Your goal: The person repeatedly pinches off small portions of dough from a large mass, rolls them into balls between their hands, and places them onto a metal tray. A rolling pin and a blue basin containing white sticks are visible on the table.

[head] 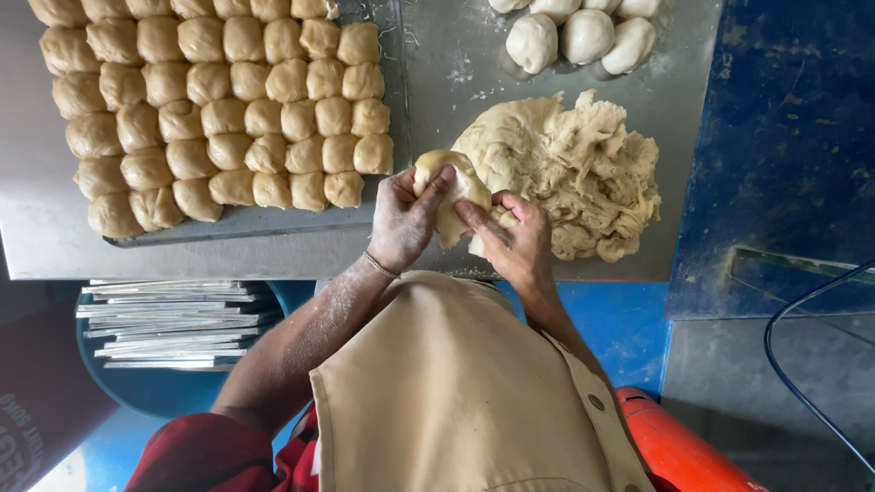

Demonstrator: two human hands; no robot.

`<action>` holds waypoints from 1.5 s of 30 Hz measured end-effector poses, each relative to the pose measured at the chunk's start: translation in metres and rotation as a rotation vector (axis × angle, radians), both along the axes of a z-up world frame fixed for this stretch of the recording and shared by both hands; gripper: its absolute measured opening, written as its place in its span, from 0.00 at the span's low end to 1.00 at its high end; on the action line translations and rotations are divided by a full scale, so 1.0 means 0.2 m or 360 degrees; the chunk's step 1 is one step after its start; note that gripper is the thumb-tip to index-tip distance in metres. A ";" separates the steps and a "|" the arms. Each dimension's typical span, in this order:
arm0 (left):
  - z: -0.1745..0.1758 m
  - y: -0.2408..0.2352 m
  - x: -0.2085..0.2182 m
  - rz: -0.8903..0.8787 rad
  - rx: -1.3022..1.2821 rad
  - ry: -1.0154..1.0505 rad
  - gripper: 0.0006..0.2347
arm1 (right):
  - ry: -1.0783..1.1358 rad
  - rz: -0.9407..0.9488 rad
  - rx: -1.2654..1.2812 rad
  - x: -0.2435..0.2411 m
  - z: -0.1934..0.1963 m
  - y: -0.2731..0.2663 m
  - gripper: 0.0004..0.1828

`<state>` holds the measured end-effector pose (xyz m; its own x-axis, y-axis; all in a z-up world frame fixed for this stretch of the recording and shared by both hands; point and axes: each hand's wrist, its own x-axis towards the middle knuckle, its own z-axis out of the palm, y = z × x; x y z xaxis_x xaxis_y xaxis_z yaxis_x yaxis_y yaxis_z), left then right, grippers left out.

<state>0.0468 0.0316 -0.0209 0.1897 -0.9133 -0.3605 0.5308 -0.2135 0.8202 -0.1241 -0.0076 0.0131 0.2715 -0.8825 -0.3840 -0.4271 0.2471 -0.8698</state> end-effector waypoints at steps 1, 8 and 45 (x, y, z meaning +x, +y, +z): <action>-0.01 0.00 0.02 -0.0053 0.0034 0.0186 0.14 | 0.0066 -0.0027 0.0024 -0.01 0.01 0.00 0.21; 0.04 -0.03 0.07 -0.0392 -0.0095 0.0071 0.15 | -0.1259 -0.0504 -0.0134 -0.03 0.18 0.00 0.27; -0.26 -0.90 -0.56 -0.0294 0.0081 0.1171 0.16 | 0.1301 0.0255 -0.0854 -0.46 -0.31 -0.60 0.09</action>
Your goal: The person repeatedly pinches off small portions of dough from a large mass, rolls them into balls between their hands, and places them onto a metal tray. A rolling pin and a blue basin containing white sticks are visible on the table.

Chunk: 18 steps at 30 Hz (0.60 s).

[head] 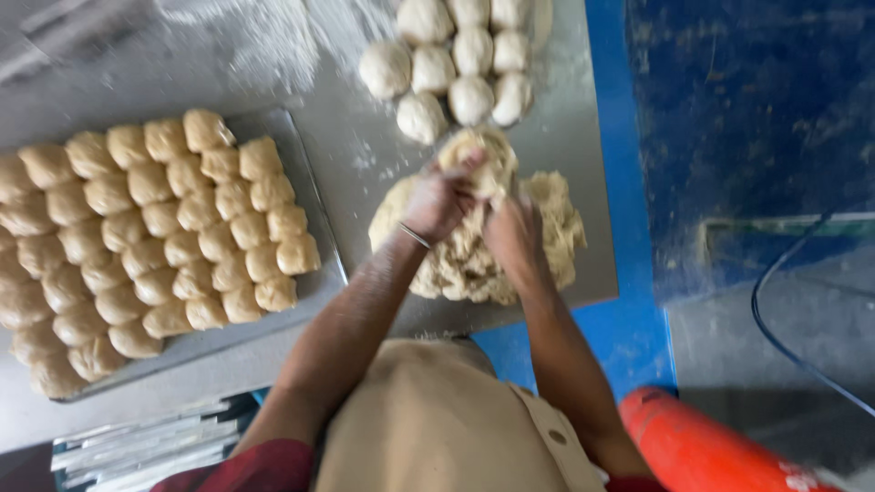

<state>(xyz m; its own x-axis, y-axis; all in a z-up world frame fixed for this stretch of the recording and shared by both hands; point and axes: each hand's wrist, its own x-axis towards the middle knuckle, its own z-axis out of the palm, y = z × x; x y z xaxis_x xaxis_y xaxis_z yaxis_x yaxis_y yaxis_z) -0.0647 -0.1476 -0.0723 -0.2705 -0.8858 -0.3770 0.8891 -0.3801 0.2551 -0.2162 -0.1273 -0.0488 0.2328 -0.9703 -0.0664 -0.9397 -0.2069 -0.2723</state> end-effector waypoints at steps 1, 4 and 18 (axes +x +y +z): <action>-0.03 -0.03 -0.06 0.0026 0.0019 0.0043 0.15 | -0.0227 -0.0089 0.0031 -0.03 0.02 0.09 0.09; -0.17 0.03 -0.12 -0.0134 0.0182 0.0037 0.16 | -0.0478 -0.0568 0.0337 -0.10 0.12 0.39 0.15; 0.11 0.25 0.09 -0.0130 -0.0025 0.0343 0.23 | -0.1922 -0.0399 -0.0754 -0.03 0.81 0.74 0.25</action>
<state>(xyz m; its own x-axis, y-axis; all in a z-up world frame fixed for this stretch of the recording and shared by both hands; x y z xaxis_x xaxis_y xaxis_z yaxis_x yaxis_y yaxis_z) -0.0459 -0.0968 -0.0502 -0.4145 -0.8629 -0.2893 0.8901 -0.4506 0.0687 -0.2229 0.0214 0.1140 -0.2826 -0.8670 0.4104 -0.1850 -0.3706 -0.9102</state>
